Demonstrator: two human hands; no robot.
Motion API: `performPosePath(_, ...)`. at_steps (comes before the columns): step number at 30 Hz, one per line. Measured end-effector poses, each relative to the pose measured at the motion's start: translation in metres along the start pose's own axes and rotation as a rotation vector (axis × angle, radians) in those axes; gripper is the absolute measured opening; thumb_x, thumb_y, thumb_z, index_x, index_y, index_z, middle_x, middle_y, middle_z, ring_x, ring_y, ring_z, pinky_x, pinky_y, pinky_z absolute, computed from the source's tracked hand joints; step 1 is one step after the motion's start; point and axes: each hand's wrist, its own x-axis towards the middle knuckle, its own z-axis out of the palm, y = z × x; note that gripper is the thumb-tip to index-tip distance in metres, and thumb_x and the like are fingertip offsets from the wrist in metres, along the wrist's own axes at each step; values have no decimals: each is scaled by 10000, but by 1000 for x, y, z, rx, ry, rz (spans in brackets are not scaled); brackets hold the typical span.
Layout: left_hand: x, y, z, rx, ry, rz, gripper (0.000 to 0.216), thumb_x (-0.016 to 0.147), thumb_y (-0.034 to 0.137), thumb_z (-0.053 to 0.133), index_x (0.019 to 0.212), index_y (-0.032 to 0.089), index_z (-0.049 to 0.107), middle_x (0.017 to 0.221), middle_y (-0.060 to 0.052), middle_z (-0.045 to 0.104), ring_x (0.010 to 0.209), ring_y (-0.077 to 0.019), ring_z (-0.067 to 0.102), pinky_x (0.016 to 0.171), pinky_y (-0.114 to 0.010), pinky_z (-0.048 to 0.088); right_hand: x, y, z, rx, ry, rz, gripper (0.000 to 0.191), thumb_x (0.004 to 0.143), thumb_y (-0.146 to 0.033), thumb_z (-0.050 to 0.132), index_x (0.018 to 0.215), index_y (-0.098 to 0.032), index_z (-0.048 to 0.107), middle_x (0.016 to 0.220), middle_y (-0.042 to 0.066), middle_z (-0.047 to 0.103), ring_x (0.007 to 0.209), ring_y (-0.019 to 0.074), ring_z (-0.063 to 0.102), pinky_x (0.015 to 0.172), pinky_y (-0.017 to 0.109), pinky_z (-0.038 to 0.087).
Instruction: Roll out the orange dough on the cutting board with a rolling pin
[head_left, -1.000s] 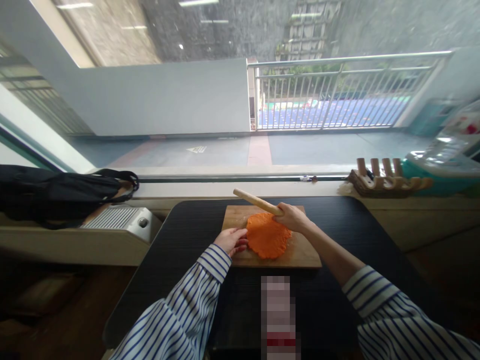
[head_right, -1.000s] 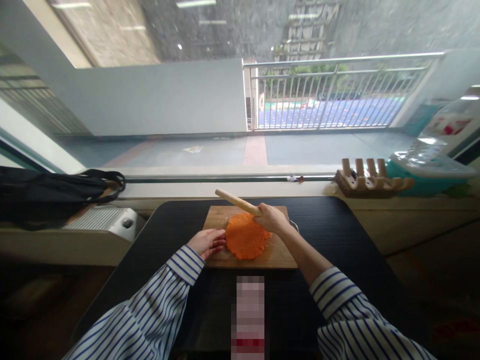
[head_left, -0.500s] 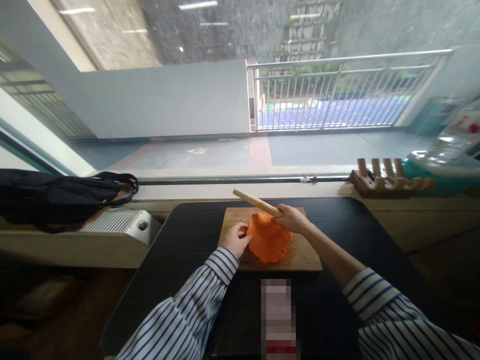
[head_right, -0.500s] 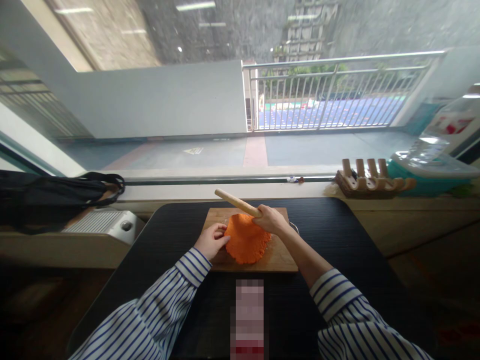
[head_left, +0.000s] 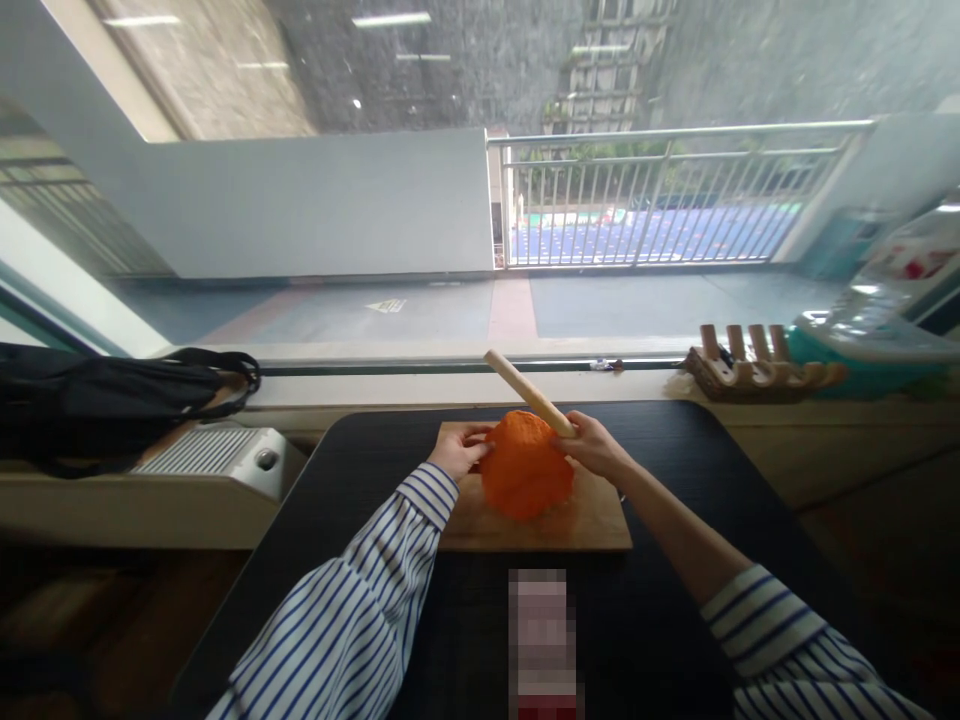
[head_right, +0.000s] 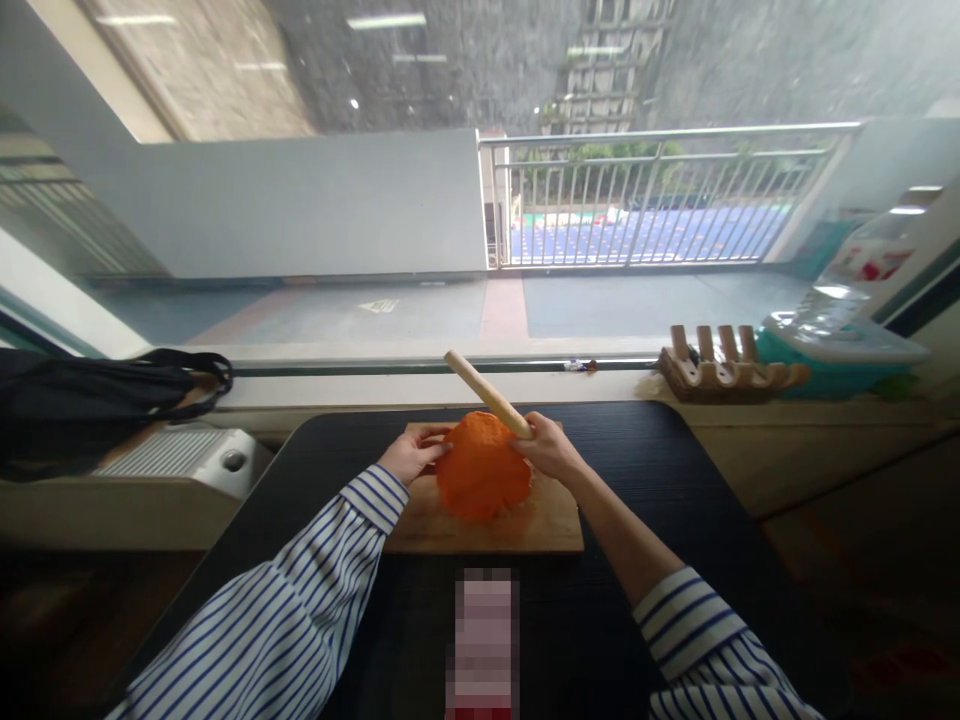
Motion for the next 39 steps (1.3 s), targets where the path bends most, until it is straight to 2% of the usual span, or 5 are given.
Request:
performPosePath(8, 32, -4, 23, -15, 51, 10, 327, 542, 218, 838, 775, 152, 617, 688, -19, 686, 670, -144, 657, 641, -286, 543, -28, 14, -9, 114, 15, 145, 180, 679, -247, 596, 836, -200, 523, 647, -43, 549, 540, 116, 574, 457, 207, 447)
performPosePath(22, 23, 3, 34, 103, 112, 58, 57, 786, 80, 586, 812, 129, 576, 758, -65, 680, 649, -122, 651, 686, -309, 554, -58, 15, -22, -420, -60, 142, 126, 764, -330, 552, 842, -232, 570, 715, -18, 621, 639, 145, 567, 532, 226, 335)
performPosePath(28, 0, 18, 18, 285, 233, 300, 225, 764, 207, 616, 985, 165, 602, 1075, -86, 643, 1026, -203, 595, 911, -337, 478, -66, -5, -36, -752, -71, 2, 196, 809, -432, 535, 898, -270, 597, 839, 13, 588, 685, 157, 558, 556, 250, 292)
performPosePath(33, -31, 14, 4, 957, 119, 733, 293, 871, 389, 467, 999, 173, 617, 1114, -109, 632, 1104, -241, 536, 988, -396, 386, -59, -19, -24, -736, -262, -235, 213, 826, -459, 543, 835, -253, 597, 824, 7, 610, 675, 144, 550, 571, 266, 299)
performPosePath(39, -45, -10, -11, 1426, 139, 659, 442, 931, 437, 298, 770, 169, 611, 766, -88, 635, 757, -210, 575, 694, -333, 402, -40, -28, -2, -778, -339, -379, 261, 803, -506, 588, 865, -252, 604, 803, -5, 635, 702, 144, 555, 598, 257, 321)
